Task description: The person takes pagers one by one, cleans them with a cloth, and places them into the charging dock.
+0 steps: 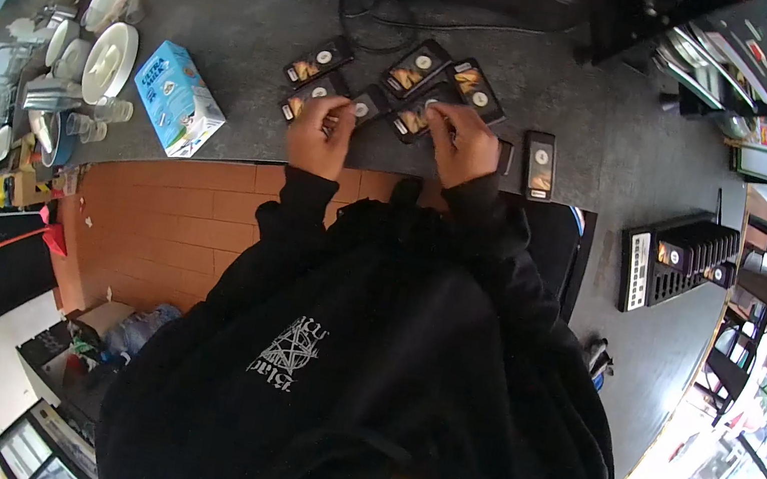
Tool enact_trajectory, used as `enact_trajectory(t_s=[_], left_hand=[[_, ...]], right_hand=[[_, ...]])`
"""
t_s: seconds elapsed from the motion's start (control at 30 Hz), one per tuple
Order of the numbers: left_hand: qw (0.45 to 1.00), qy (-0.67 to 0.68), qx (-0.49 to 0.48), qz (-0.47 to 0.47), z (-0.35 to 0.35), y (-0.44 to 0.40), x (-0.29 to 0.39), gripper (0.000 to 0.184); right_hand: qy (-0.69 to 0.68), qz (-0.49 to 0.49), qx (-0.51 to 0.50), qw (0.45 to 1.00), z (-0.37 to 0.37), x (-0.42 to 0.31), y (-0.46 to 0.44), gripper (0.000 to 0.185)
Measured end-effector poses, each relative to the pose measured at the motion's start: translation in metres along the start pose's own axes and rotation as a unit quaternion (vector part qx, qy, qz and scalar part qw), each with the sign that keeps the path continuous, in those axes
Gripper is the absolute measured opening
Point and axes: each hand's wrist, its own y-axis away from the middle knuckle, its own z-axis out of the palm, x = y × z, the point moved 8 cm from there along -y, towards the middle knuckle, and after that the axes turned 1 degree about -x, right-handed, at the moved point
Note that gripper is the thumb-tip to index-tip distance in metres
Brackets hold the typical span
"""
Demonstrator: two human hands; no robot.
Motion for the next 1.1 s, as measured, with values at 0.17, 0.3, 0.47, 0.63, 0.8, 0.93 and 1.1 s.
enact_trajectory(t_s=[0.17, 0.3, 0.47, 0.63, 0.8, 0.93, 1.1], left_hand=[[0.99, -0.074, 0.069, -0.094, -0.046, -0.001, -0.068, 0.034], [0.982, -0.089, 0.052, -0.161, -0.056, -0.001, -0.081, 0.037], [0.975, -0.036, 0.031, -0.219, -0.053, 0.003, -0.085, 0.04], [0.977, -0.025, 0.035, -0.207, -0.049, 0.002, -0.084, 0.039], [0.976, 0.076, 0.051, -0.195, -0.04, -0.004, -0.081, 0.041], [0.992, 0.064, 0.004, -0.111, -0.018, -0.019, -0.049, 0.048], [0.993, 0.069, -0.08, -0.05, 0.026, -0.027, -0.002, 0.052]], right_hand=[[0.027, -0.042, -0.119, 0.992, 0.068, -0.021, -0.018, 0.02], [0.118, -0.095, -0.16, 0.975, 0.119, -0.021, -0.014, 0.03], [0.226, -0.059, -0.211, 0.949, 0.146, -0.02, -0.012, 0.035], [0.207, -0.056, -0.166, 0.962, 0.145, -0.022, -0.013, 0.034], [0.161, -0.018, -0.104, 0.981, 0.115, -0.027, -0.02, 0.032], [0.113, 0.028, -0.027, 0.993, 0.078, -0.016, -0.019, 0.03], [0.141, 0.064, 0.065, 0.986, 0.016, -0.003, -0.009, 0.028]])
